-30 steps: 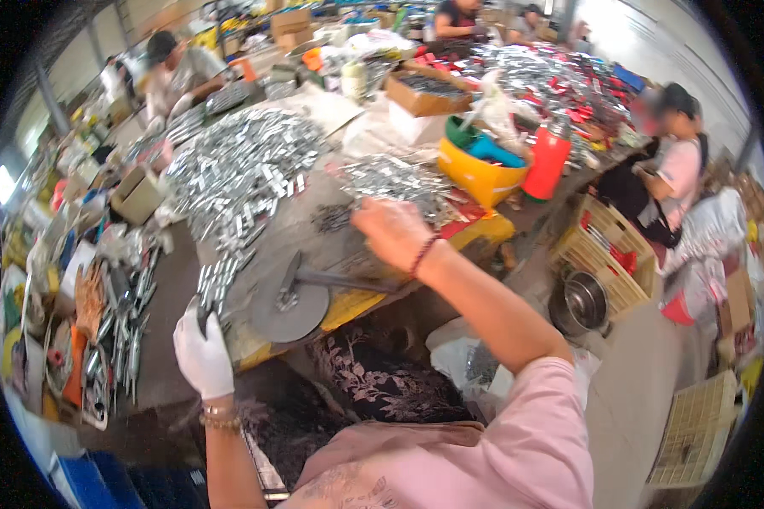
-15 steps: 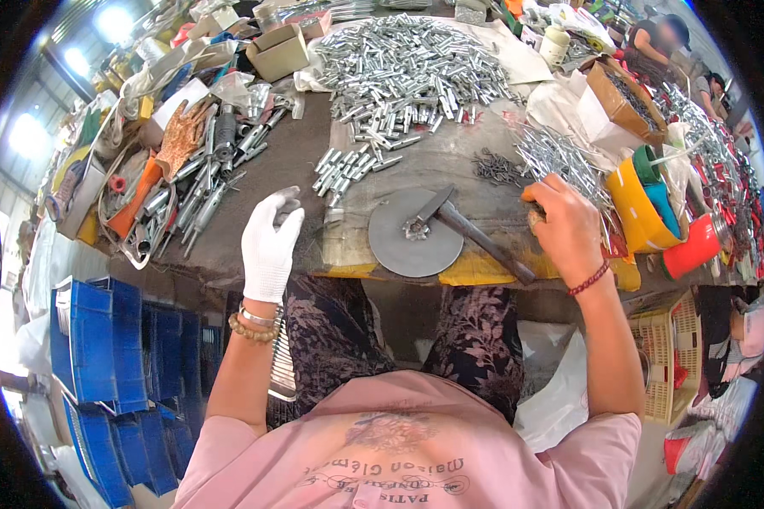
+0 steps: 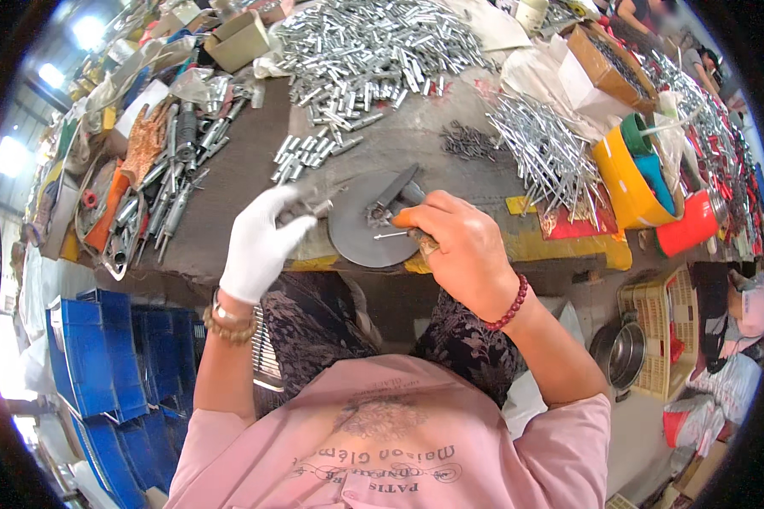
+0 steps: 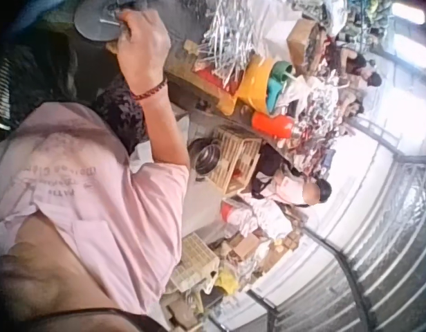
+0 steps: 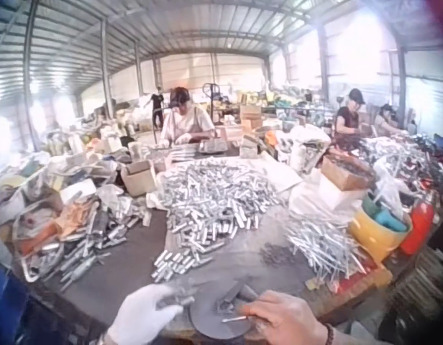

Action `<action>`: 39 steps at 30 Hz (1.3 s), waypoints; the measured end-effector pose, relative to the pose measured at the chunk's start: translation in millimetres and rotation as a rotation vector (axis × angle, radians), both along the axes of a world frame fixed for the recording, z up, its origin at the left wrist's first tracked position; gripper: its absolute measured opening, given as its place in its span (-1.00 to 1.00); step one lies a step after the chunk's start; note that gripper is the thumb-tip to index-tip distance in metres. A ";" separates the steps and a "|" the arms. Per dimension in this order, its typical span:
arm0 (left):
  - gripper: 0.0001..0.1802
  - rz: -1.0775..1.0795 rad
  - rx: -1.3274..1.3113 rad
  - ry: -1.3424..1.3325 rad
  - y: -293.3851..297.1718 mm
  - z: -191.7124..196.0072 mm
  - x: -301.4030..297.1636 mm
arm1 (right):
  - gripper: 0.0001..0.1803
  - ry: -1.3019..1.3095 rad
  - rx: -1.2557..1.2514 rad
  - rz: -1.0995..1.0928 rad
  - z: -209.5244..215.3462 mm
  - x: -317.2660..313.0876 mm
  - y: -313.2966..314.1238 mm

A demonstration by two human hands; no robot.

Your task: Assembling small metal components using a hammer and a jig on a workbench.

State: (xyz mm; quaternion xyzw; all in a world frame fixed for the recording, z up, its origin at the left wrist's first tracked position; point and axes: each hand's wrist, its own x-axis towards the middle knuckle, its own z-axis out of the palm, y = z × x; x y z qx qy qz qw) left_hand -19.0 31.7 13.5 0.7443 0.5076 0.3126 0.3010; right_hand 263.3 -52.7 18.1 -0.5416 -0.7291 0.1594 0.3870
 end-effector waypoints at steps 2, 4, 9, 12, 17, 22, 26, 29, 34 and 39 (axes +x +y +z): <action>-0.63 -0.238 0.073 0.007 -15.1 1.2 1.4 | -0.72 -0.252 0.125 0.039 -6.5 4.0 0.2; -0.71 -0.285 0.150 0.008 -21.2 -0.9 7.9 | -0.76 -0.299 0.135 0.037 -5.2 -2.5 -1.4; -0.74 -0.312 0.335 0.153 -25.6 -0.4 19.5 | -0.82 -0.396 0.199 0.056 -1.8 -9.0 2.3; -0.76 -0.266 0.329 0.168 -28.2 -1.6 22.1 | -0.82 -0.407 0.226 0.076 -3.7 -10.3 5.9; -0.79 -0.212 0.343 0.184 -29.9 -9.8 24.3 | -0.79 -0.403 0.246 0.097 -5.6 -11.8 7.9; -0.77 -0.182 0.382 0.138 -31.9 -16.1 23.5 | -0.76 -0.391 0.272 0.116 -8.7 -12.6 9.9; -0.75 -0.195 0.429 0.115 -30.6 -20.6 22.0 | -0.77 -0.385 0.283 0.131 -10.2 -11.5 12.5; -0.75 -0.194 0.408 0.103 -32.6 -21.9 20.9 | -0.79 -0.379 0.287 0.143 -10.3 -10.1 16.0; -0.75 -0.173 0.399 0.079 -36.1 -20.7 21.9 | -0.81 -0.358 0.275 0.165 -10.6 -8.5 20.7; -0.76 -0.164 0.421 0.076 -36.3 -23.8 24.1 | -0.83 -0.307 0.280 0.172 -12.3 -13.5 24.0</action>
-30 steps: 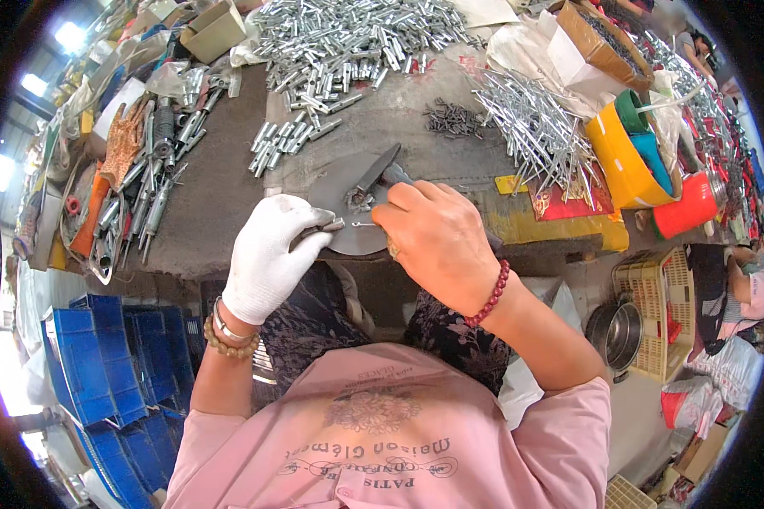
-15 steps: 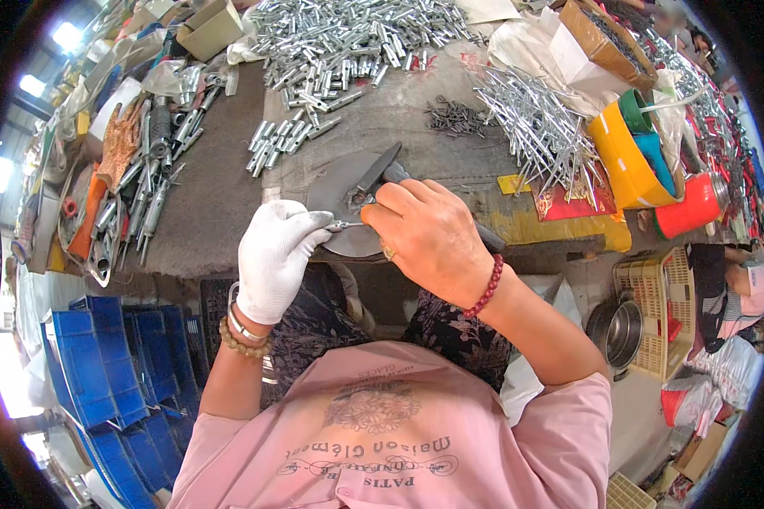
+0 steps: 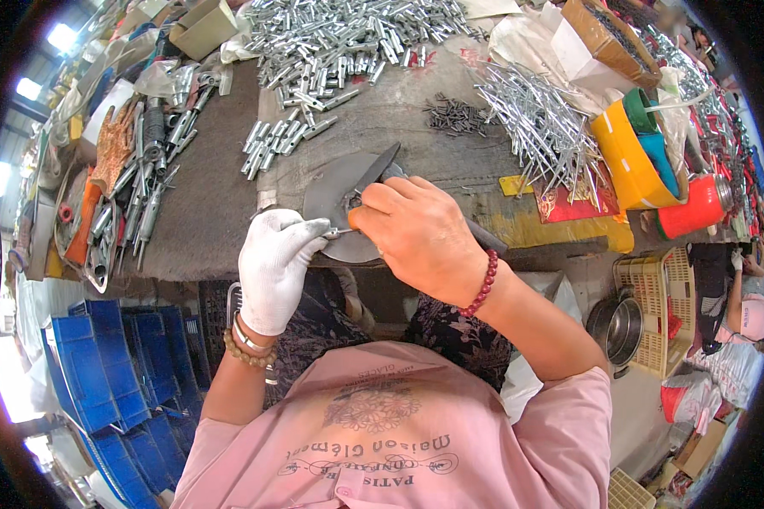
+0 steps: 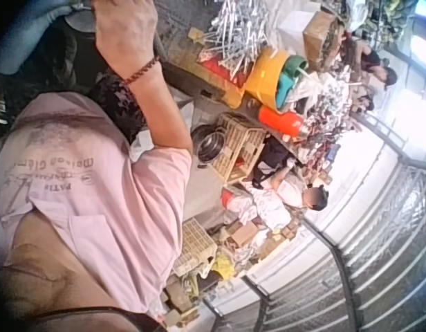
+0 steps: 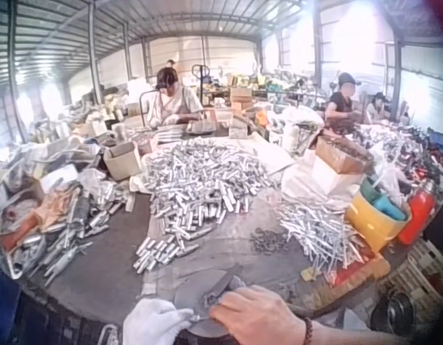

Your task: Assembling small metal components using a hammer and a jig on a workbench.

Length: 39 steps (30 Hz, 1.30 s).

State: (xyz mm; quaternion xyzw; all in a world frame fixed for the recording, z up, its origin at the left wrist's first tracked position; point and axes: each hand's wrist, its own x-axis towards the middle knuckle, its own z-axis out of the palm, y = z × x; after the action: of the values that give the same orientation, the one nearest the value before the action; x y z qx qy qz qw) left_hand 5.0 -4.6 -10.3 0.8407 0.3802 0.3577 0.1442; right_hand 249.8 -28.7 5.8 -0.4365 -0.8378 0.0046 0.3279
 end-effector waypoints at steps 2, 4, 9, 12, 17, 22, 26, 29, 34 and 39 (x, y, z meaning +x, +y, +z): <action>-0.75 -0.022 0.006 -0.019 1.4 -1.4 3.4 | -0.84 -0.038 -0.037 0.005 1.5 0.8 0.0; -0.74 -0.005 -0.014 0.027 0.6 0.6 4.2 | -0.84 -0.054 -0.037 -0.017 1.4 -0.2 -2.0; -0.73 0.007 0.003 0.021 -2.4 -0.4 2.2 | -0.80 0.097 0.025 -0.140 -1.5 11.5 -2.8; -0.72 0.031 0.048 0.021 -1.8 -1.2 1.7 | -0.80 0.087 0.018 -0.464 6.5 53.6 4.1; -0.69 0.029 0.066 -0.002 -0.6 -5.8 3.6 | -0.77 -0.048 -0.088 -0.738 -0.8 105.2 15.6; -0.65 0.025 0.085 -0.030 -1.2 -7.0 5.5 | -0.72 -0.091 -0.064 -0.684 -13.8 110.1 30.4; -0.64 0.025 0.087 -0.048 -1.9 -8.6 4.7 | -0.66 -0.182 -0.086 -0.672 -11.7 104.8 37.9; -0.64 0.027 0.090 -0.021 -2.6 -5.7 4.0 | -0.65 -0.222 -0.121 -0.662 -11.9 108.5 40.0; -0.64 0.034 0.086 -0.027 -3.6 -5.0 3.5 | -0.67 -0.102 -0.182 -0.553 -5.2 110.5 28.0; -0.73 0.020 0.033 -0.046 -3.3 -6.9 0.8 | -0.73 0.185 -0.402 -0.386 31.2 73.4 9.5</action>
State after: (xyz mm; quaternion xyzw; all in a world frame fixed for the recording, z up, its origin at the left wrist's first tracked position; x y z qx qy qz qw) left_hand 5.8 -7.9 -17.2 0.8308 0.3791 0.3844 0.1354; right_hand 323.2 -19.2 36.9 -0.6417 -0.6882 0.1479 0.3046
